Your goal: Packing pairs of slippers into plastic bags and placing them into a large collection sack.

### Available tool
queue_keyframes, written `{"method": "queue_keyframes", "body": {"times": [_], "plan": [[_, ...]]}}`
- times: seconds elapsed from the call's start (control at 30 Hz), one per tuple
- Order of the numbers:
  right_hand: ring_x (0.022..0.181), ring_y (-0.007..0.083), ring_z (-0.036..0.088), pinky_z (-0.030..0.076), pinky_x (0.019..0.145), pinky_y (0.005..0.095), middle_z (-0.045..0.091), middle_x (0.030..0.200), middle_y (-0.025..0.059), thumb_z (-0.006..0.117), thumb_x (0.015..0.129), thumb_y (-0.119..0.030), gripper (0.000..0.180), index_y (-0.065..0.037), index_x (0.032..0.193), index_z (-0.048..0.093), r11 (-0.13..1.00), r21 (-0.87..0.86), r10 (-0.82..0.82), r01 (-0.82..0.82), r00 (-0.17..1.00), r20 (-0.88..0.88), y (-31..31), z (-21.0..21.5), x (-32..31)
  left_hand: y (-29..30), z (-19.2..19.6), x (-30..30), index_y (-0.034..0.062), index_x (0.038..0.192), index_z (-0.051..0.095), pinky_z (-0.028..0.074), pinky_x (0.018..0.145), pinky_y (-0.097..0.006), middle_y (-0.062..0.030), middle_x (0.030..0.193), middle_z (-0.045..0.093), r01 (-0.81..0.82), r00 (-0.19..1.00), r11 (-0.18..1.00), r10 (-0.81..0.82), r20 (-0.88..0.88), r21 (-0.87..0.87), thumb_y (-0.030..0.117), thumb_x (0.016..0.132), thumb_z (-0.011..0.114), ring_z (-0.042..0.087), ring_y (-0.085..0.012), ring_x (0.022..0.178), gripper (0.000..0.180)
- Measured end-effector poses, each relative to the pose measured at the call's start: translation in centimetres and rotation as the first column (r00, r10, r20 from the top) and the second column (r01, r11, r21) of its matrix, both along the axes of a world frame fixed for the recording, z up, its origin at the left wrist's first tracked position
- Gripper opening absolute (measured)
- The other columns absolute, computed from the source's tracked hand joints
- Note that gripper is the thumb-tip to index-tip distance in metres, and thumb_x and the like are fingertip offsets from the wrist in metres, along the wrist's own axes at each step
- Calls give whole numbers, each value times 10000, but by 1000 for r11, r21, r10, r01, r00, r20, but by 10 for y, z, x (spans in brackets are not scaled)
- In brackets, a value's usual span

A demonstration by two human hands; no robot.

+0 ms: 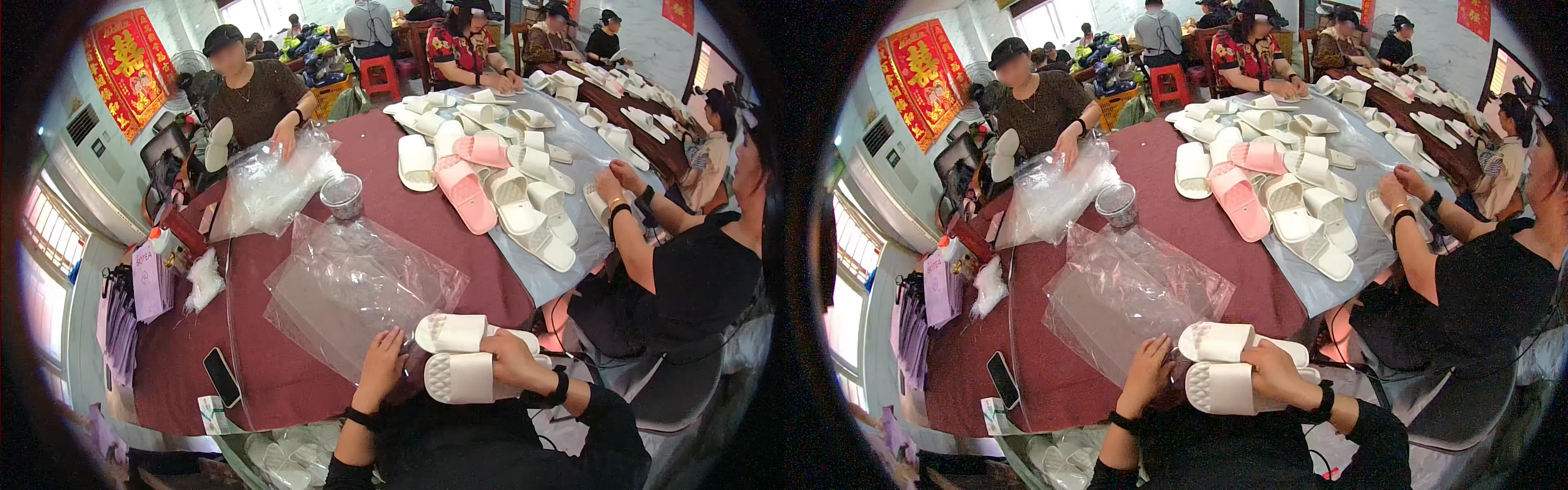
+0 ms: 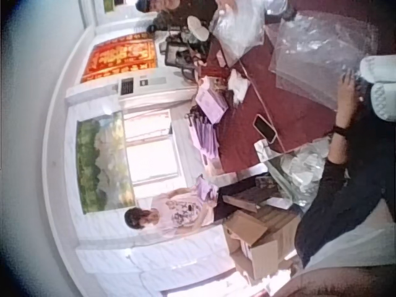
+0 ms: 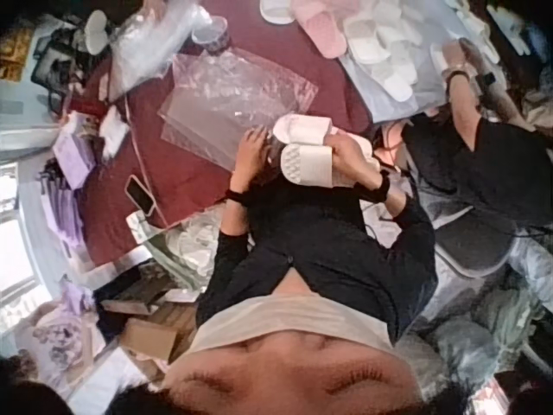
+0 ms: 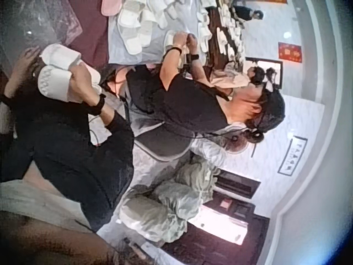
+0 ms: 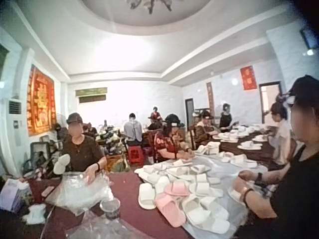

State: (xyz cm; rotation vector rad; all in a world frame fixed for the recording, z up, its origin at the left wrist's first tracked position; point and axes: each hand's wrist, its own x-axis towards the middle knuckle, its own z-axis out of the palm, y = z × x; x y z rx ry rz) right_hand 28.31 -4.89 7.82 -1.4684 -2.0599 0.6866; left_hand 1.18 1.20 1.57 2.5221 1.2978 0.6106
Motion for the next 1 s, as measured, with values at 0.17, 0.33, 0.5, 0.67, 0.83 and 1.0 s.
{"method": "queue_keyframes", "body": {"times": [0.17,0.33,0.5,0.67,0.83,1.0], "plan": [[750,280,546,456,661,381,636,779,65,622,715,-150,140,-87,831,672,995,83,-67,63,997,47,-2,-1,1,-1,0,-3,14,1086,610,417,919,-417,-130,1242,537,-108,986,994,110,123,-25,128,732,690,487,-340,1101,380],[743,271,548,459,656,375,631,768,58,627,712,-165,137,-87,819,663,995,69,-83,77,993,90,-1,-2,1,-1,7,-1,74,1021,639,407,865,-424,-74,1200,566,-155,988,982,155,12,103,179,761,657,493,-290,1088,280],[756,265,549,458,663,366,626,764,51,628,705,-167,127,-87,801,652,994,94,-57,50,995,78,-1,-4,-1,1,2,0,78,986,650,413,849,-422,-75,1154,598,-143,989,982,138,45,127,174,801,619,510,-296,1084,211],[772,269,551,457,680,373,633,791,58,627,703,-165,146,-97,827,661,999,33,9,-13,994,110,-3,0,2,4,-1,-1,57,955,646,425,892,-424,-123,1034,653,-221,951,975,217,222,-8,144,844,576,577,-325,1026,158],[787,276,555,456,689,377,637,805,74,630,709,-166,150,-106,840,672,999,-7,39,-40,998,-43,-7,5,7,4,7,-4,18,931,616,445,733,-425,-195,897,637,-345,840,914,402,364,-214,150,897,504,598,-374,862,176],[798,281,564,458,688,377,633,784,77,635,712,-158,117,-96,806,666,999,2,48,-48,998,-49,-6,-1,6,8,2,-12,11,931,584,444,647,-412,-220,812,612,-340,797,866,472,377,-366,168,927,470,592,-395,770,194]]}}
